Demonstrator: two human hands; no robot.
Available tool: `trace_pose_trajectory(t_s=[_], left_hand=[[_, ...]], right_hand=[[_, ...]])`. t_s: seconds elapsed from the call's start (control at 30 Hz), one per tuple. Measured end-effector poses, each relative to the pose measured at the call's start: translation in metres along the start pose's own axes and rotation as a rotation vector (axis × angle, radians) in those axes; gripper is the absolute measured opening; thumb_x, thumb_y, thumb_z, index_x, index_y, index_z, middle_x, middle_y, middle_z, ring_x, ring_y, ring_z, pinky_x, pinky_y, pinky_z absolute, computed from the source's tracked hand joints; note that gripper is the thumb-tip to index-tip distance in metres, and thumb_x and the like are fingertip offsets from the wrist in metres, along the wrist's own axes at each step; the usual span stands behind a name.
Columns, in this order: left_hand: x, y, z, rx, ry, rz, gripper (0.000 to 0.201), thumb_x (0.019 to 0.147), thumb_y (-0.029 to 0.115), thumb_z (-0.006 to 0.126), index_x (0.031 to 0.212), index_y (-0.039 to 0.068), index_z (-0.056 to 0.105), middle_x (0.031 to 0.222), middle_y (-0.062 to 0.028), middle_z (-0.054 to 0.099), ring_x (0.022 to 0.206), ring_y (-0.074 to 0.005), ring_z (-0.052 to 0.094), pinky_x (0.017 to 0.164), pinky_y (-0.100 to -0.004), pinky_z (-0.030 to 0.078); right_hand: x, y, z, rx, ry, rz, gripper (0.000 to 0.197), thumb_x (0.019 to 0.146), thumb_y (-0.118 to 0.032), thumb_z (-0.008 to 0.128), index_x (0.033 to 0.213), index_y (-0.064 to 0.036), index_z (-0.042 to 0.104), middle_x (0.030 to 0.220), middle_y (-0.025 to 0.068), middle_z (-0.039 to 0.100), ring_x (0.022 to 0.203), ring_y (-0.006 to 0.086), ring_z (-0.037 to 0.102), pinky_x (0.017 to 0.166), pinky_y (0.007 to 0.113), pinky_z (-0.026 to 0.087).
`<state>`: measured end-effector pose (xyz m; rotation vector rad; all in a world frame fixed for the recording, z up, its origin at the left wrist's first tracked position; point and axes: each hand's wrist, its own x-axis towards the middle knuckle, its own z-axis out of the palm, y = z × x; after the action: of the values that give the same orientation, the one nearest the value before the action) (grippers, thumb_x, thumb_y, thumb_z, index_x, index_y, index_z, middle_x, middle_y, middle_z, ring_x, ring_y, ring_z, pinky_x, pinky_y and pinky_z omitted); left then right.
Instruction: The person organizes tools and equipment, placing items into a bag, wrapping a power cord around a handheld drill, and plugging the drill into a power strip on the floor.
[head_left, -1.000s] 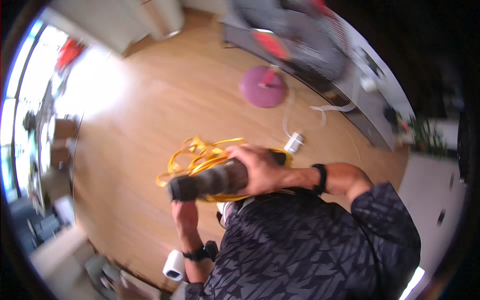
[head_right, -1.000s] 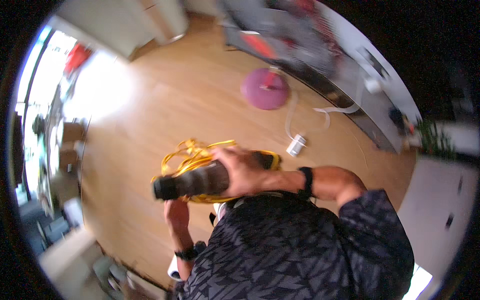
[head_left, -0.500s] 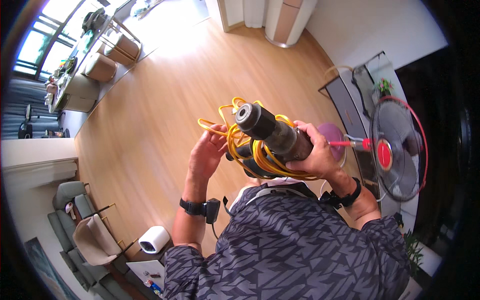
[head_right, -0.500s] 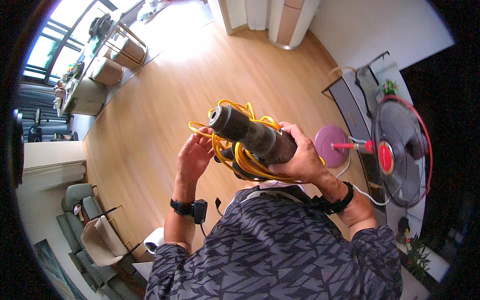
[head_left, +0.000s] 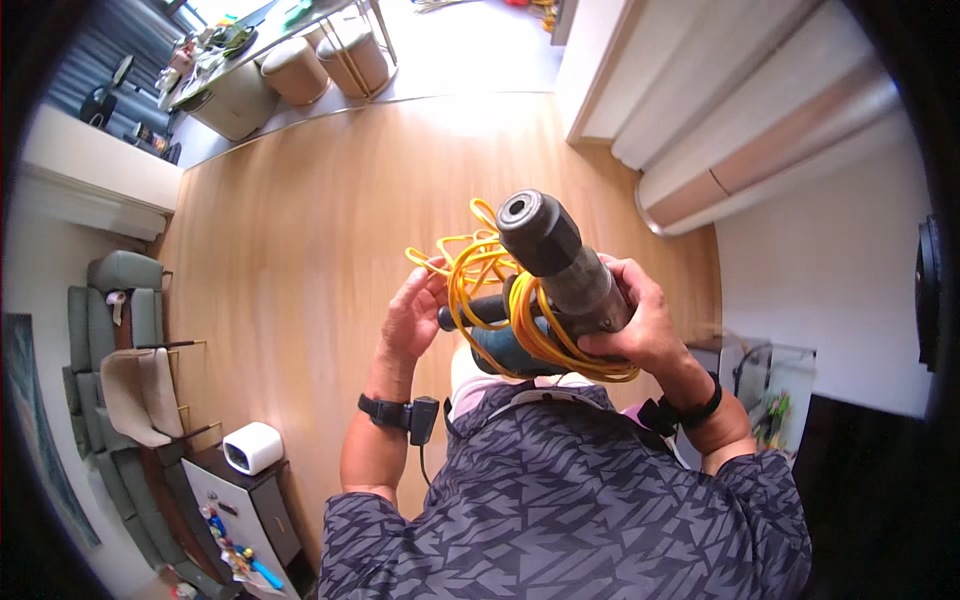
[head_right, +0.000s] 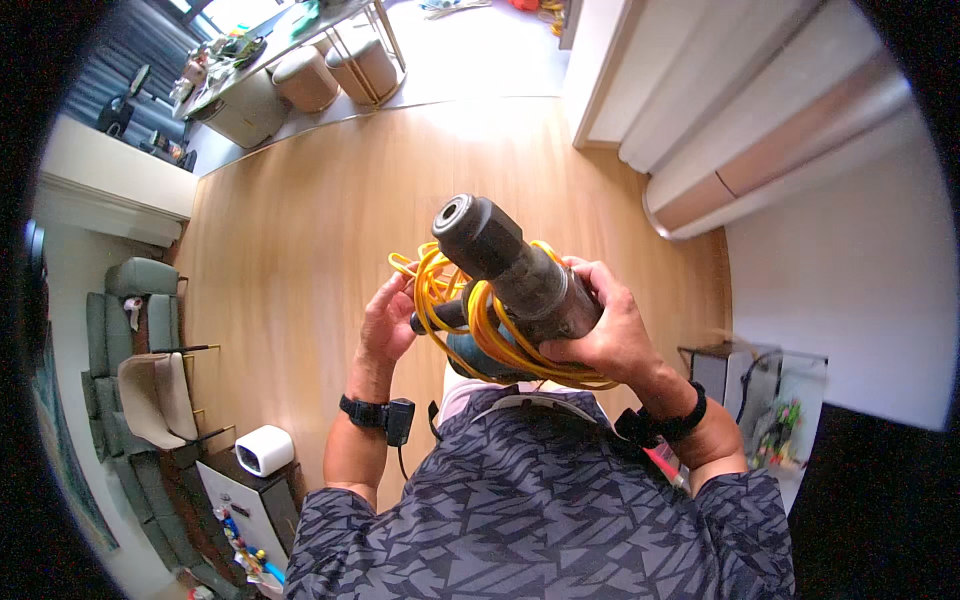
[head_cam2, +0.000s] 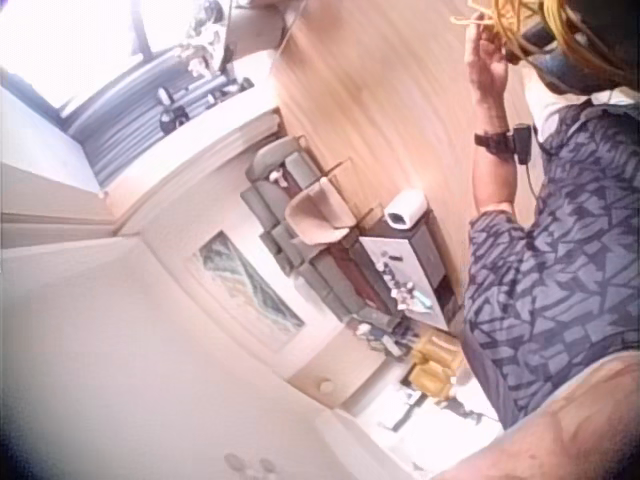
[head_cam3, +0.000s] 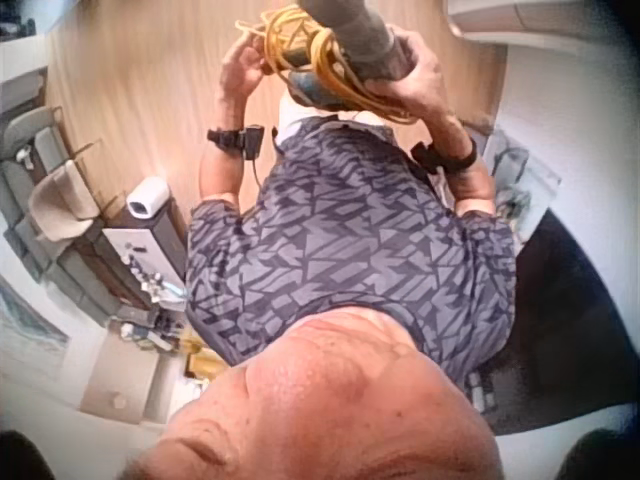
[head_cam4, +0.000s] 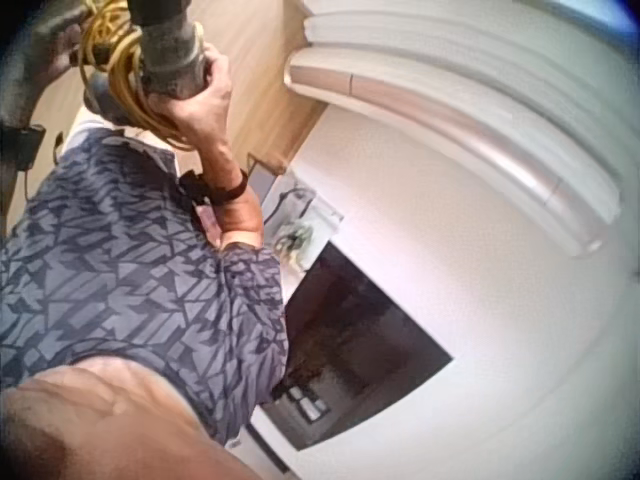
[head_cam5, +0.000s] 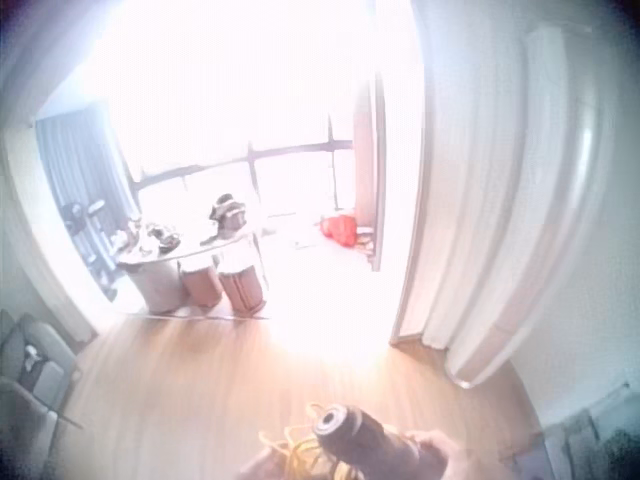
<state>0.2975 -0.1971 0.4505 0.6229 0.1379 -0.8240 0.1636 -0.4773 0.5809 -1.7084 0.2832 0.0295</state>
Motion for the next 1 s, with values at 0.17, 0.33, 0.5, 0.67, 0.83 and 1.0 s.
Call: trace_pose_trajectory(t_s=[0.17, 0.33, 0.5, 0.67, 0.83, 1.0], left_hand=[[0.075, 0.046, -0.014, 0.042, -0.055, 0.041, 0.044, 0.101, 0.039, 0.045, 0.127, 0.005, 0.056, 0.121, -0.0125, 0.063, 0.112, -0.0264, 0.059, 0.097, -0.0416, 0.045], [0.166, 0.069, -0.083, 0.081, -0.105, -0.107, 0.050, 0.101, 0.048, 0.041, 0.118, 0.006, 0.061, 0.115, -0.0117, 0.067, 0.110, -0.0281, 0.061, 0.094, -0.0447, 0.047], [0.273, 0.105, -0.102, 0.206, 0.249, -0.184, 0.055, 0.101, 0.048, 0.040, 0.138, 0.008, 0.045, 0.138, -0.0127, 0.051, 0.131, -0.0286, 0.044, 0.104, -0.0482, 0.039], [0.386, 0.139, -0.062, 0.404, -0.086, 0.065, 0.063, 0.100, 0.050, 0.038, 0.150, 0.013, 0.028, 0.150, -0.0088, 0.037, 0.140, -0.0299, 0.030, 0.113, -0.0458, 0.029], [0.467, 0.174, 0.007, -0.307, -0.398, -0.196, 0.061, 0.101, 0.053, 0.035, 0.145, 0.011, 0.036, 0.139, -0.0125, 0.049, 0.122, -0.0258, 0.052, 0.104, -0.0428, 0.043], [0.475, 0.269, 0.068, 0.261, -0.327, -0.165, 0.064, 0.099, 0.054, 0.039, 0.145, 0.010, 0.037, 0.138, -0.0110, 0.050, 0.118, -0.0238, 0.056, 0.101, -0.0402, 0.046]], right_hand=[[0.097, -0.022, -0.017, 0.009, -0.069, 0.068, 0.078, 0.054, -0.013, 0.088, 0.122, 0.0016, 0.053, 0.127, 0.0126, 0.057, 0.118, 0.0213, 0.053, 0.107, 0.036, 0.037], [0.150, -0.038, -0.022, 0.013, -0.015, 0.099, 0.079, 0.055, -0.011, 0.088, 0.124, 0.0018, 0.052, 0.123, 0.0112, 0.058, 0.115, 0.0190, 0.055, 0.106, 0.036, 0.038], [0.228, -0.053, -0.029, 0.131, 0.104, 0.144, 0.075, 0.056, -0.007, 0.087, 0.122, 0.0004, 0.051, 0.116, 0.0088, 0.061, 0.109, 0.0172, 0.058, 0.103, 0.035, 0.042], [0.306, -0.108, -0.040, 0.330, 0.124, 0.096, 0.074, 0.054, -0.001, 0.082, 0.122, 0.0017, 0.051, 0.114, 0.0087, 0.064, 0.106, 0.0192, 0.061, 0.101, 0.036, 0.044], [0.386, -0.129, -0.064, 0.399, 0.126, 0.077, 0.076, 0.053, -0.003, 0.076, 0.125, 0.0029, 0.051, 0.114, 0.0097, 0.064, 0.105, 0.0208, 0.062, 0.102, 0.035, 0.044], [0.487, -0.135, -0.095, 0.525, 0.043, 0.116, 0.072, 0.055, -0.004, 0.073, 0.123, 0.0046, 0.052, 0.113, 0.0115, 0.065, 0.102, 0.0216, 0.063, 0.099, 0.034, 0.045]])
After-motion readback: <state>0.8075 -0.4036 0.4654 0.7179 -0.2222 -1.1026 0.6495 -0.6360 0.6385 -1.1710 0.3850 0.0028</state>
